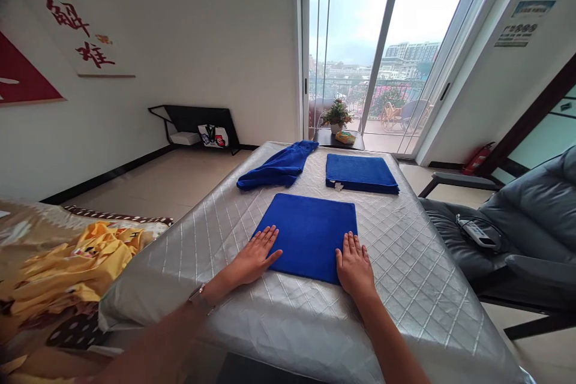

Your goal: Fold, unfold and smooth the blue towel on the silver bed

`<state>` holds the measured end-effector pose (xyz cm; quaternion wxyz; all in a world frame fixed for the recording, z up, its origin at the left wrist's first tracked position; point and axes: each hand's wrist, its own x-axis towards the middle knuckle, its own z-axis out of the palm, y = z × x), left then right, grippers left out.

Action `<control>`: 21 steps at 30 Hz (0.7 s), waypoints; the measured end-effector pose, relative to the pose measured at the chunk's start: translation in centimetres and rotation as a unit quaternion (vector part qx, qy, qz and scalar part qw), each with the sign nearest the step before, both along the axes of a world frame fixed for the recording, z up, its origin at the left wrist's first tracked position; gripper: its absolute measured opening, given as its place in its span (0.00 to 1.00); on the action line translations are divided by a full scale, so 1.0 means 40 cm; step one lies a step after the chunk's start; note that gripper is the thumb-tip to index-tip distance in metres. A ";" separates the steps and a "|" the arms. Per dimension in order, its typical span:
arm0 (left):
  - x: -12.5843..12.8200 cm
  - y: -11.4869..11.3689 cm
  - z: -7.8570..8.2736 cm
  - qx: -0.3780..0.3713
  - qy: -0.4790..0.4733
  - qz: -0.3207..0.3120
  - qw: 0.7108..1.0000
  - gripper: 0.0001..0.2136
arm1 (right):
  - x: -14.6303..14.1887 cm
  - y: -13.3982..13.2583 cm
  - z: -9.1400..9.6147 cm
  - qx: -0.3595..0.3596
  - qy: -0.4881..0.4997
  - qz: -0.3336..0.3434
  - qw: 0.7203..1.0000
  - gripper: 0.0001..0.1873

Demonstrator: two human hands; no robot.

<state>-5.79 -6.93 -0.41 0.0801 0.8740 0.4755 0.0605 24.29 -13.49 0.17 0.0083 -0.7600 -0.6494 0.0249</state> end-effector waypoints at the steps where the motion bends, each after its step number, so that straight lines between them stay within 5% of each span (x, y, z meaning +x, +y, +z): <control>1: -0.020 -0.002 -0.004 0.003 0.001 0.009 1.000 0.38 | 0.000 0.000 0.001 -0.001 -0.002 -0.001 1.000 0.34; 7: -0.035 -0.020 -0.012 0.015 -0.013 0.024 1.000 0.40 | -0.001 -0.004 0.015 0.005 -0.018 -0.001 1.000 0.34; 13: -0.029 -0.022 -0.006 0.012 -0.017 0.027 0.999 0.41 | -0.019 -0.077 0.019 0.026 -0.005 0.008 1.000 0.35; 21: 0.022 -0.038 0.057 -0.032 0.017 0.021 0.999 0.42 | -0.036 -0.119 -0.001 -0.037 0.027 -0.007 0.999 0.35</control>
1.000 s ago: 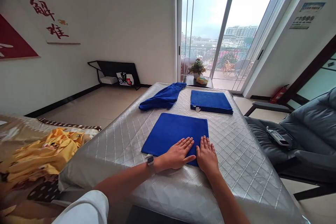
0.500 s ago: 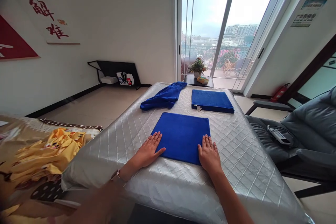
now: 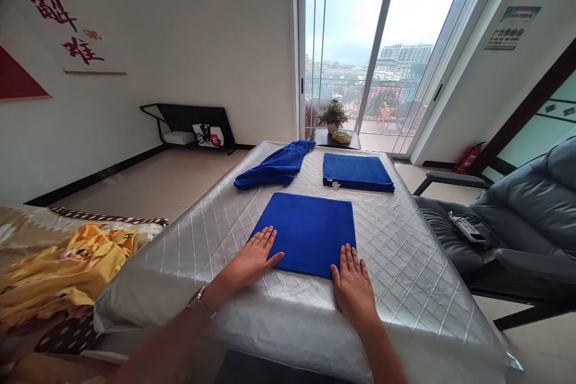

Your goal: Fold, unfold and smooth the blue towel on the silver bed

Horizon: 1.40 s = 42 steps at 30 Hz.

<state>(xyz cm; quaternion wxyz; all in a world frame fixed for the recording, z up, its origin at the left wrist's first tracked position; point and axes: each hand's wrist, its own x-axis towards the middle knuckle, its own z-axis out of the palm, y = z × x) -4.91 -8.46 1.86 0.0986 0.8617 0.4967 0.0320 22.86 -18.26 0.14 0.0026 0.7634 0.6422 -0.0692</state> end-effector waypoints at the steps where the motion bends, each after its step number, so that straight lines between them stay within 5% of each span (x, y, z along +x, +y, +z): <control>1: 0.030 -0.010 0.009 0.002 -0.007 -0.017 1.000 0.42 | -0.001 0.002 0.000 0.000 0.000 -0.002 1.000 0.35; 7: 0.258 -0.091 0.017 0.017 -0.087 -0.208 0.974 0.37 | 0.010 -0.004 -0.009 0.032 -0.015 0.024 0.999 0.33; 11: 0.308 -0.116 -0.006 0.020 -0.108 -0.240 0.965 0.35 | 0.018 -0.007 -0.016 0.046 -0.021 0.050 0.997 0.31; 15: 0.249 -0.101 -0.029 0.023 -0.089 -0.222 0.971 0.35 | 0.009 -0.003 -0.015 0.041 -0.019 0.014 0.999 0.33; 27: -0.076 -0.025 -0.105 0.084 -0.024 0.028 0.996 0.32 | 0.011 0.001 -0.024 0.045 -0.005 0.000 0.999 0.34; 42: -0.075 -0.036 -0.105 0.088 -0.063 0.062 0.992 0.37 | 0.025 0.004 -0.011 0.010 -0.034 0.010 0.999 0.34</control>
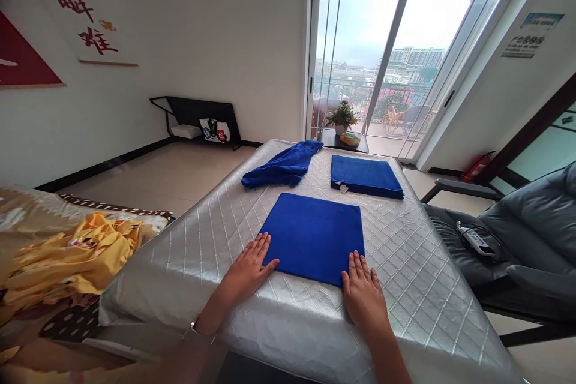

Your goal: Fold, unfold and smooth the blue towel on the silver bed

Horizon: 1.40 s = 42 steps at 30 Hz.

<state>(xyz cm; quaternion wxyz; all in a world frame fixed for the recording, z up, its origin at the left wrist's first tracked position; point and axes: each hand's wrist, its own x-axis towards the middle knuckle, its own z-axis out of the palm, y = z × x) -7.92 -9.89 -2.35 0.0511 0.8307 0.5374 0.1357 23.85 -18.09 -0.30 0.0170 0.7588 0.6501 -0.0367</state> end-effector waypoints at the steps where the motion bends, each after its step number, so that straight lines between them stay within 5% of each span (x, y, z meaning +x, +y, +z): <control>1: 0.000 -0.001 0.001 -0.002 -0.001 0.001 1.000 0.37 | 0.001 0.004 0.008 -0.004 -0.006 0.002 1.000 0.34; 9: 0.002 -0.006 0.009 0.001 -0.010 -0.002 1.000 0.37 | 0.008 0.136 0.064 0.018 -0.015 0.009 1.000 0.35; 13: 0.001 -0.010 0.015 -0.006 -0.008 0.004 1.000 0.37 | 0.023 0.196 0.042 0.019 -0.001 -0.022 1.000 0.36; 20: 0.003 0.001 0.033 -0.008 0.012 -0.006 1.000 0.37 | 0.032 0.200 0.007 0.023 0.009 -0.032 0.999 0.35; 24: 0.103 0.027 0.089 -0.028 0.014 -0.127 0.991 0.36 | 0.027 0.199 0.014 0.024 0.012 -0.031 0.999 0.35; 28: 0.299 0.066 0.140 -0.054 0.016 -0.301 0.952 0.37 | 0.026 0.193 0.025 0.025 0.010 -0.026 0.999 0.35; 33: 0.496 0.114 0.117 -0.019 -0.005 -0.302 0.953 0.37 | 0.030 0.182 0.029 0.019 -0.006 -0.003 1.000 0.33; 37: 0.510 0.126 0.076 -0.019 -0.003 -0.259 0.966 0.38 | 0.031 0.184 0.029 0.018 -0.001 0.000 1.000 0.32; 42: 0.411 0.148 0.068 -0.032 0.022 -0.225 0.974 0.40 | 0.021 0.190 0.036 0.019 0.027 -0.028 0.999 0.34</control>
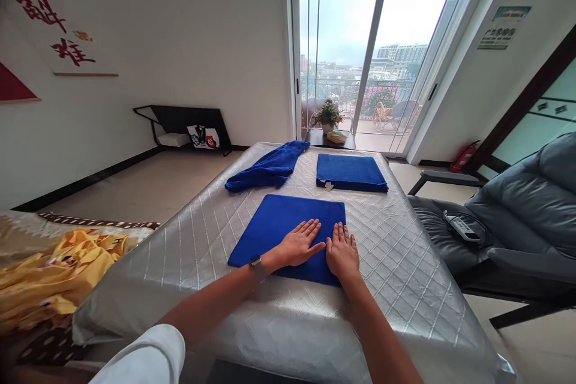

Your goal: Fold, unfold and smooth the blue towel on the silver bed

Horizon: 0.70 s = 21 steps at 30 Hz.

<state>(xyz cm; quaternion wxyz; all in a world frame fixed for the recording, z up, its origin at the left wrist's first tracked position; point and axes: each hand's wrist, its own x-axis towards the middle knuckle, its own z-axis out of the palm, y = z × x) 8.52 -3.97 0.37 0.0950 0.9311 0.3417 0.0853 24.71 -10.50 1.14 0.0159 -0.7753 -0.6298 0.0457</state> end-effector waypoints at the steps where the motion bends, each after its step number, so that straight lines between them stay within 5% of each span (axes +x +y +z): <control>1: -0.027 0.009 0.001 -0.003 0.007 0.009 1.000 0.40 | -0.002 0.000 0.001 0.001 0.003 -0.002 1.000 0.34; 11: -0.313 0.075 -0.015 0.007 0.048 0.156 0.987 0.41 | -0.005 0.005 -0.005 -0.003 0.008 -0.013 1.000 0.34; 21: -0.329 0.073 -0.027 0.012 0.033 0.182 0.983 0.39 | 0.013 0.019 0.039 -0.038 -0.072 0.019 0.997 0.34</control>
